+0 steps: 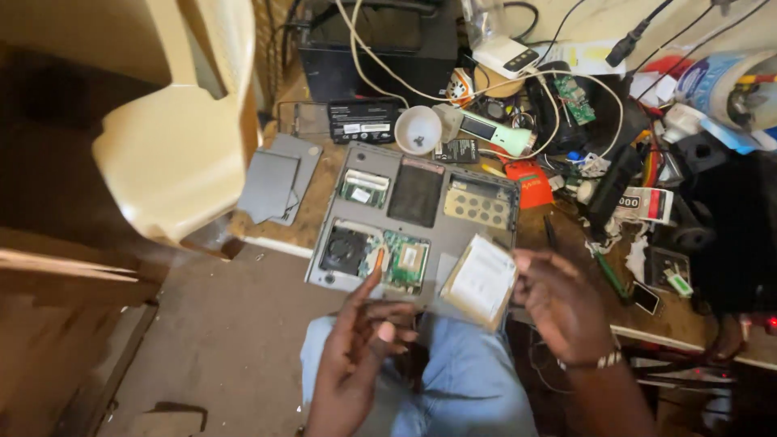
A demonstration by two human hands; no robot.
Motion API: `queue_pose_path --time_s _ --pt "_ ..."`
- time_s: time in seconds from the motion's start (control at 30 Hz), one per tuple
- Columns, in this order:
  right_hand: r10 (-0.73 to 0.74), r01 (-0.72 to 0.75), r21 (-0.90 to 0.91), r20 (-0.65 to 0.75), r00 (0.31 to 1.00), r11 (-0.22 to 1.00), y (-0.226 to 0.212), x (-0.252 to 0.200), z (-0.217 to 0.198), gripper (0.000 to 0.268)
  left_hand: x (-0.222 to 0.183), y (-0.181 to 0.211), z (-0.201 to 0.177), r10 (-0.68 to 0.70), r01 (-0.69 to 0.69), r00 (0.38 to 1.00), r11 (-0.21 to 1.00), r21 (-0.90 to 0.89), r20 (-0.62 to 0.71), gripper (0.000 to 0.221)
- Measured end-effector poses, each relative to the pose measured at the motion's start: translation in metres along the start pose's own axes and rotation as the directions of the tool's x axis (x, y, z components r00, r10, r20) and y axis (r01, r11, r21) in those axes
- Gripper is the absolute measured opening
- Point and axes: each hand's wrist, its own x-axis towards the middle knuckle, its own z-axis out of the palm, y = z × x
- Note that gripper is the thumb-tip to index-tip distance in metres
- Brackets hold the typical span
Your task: Remove and inspect a hard drive from a laptop chassis using a screwdriver
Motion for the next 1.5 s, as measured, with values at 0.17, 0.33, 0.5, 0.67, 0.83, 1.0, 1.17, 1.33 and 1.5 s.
queue_pose_path --time_s 0.17,0.33,0.5,0.67,0.83,1.0,1.17,1.33,1.5 --pt "0.069 -0.068 0.038 -0.027 0.997 0.997 -0.005 0.08 -0.006 0.014 0.057 0.008 -0.007 -0.032 0.053 0.98 0.994 0.1 -0.196 0.05" --pt "-0.021 0.014 -0.093 -0.075 0.997 0.996 -0.008 0.134 -0.003 0.012 0.101 0.003 -0.026 0.11 -0.023 0.958 0.95 0.312 -0.264 0.043" --pt "-0.209 0.195 -0.259 -0.027 0.978 0.946 -0.011 0.164 0.023 0.012 0.138 0.002 -0.033 0.057 0.122 0.922 0.896 0.426 -0.383 0.043" --pt "-0.294 0.262 -0.497 0.015 0.956 0.827 -0.014 0.18 0.046 0.011 0.173 -0.007 -0.039 0.209 -0.051 0.96 0.784 0.619 -0.185 0.035" --pt "-0.217 0.326 -0.714 0.244 0.945 0.62 -0.019 0.192 0.064 0.012 0.196 -0.01 -0.035 -0.023 0.208 0.959 0.73 0.651 -0.281 0.03" --pt "-0.116 0.221 -0.645 0.201 0.973 0.732 -0.009 0.196 0.066 0.018 0.203 -0.025 -0.045 -0.019 0.176 0.976 0.666 0.725 -0.219 0.037" --pt "-0.043 0.157 -0.687 0.181 0.983 0.71 -0.001 0.201 0.059 0.017 0.206 -0.031 -0.054 -0.01 0.123 0.988 0.637 0.761 -0.151 0.034" --pt "0.007 0.152 -0.636 0.241 0.97 0.757 0.002 0.2 0.055 0.019 0.206 -0.03 -0.054 0.012 0.102 0.99 0.638 0.763 -0.142 0.034" --pt "-0.02 0.298 -0.801 0.337 0.941 0.519 -0.004 0.21 0.053 0.017 0.202 -0.03 -0.06 -0.128 0.208 0.977 0.765 0.61 -0.173 0.041"
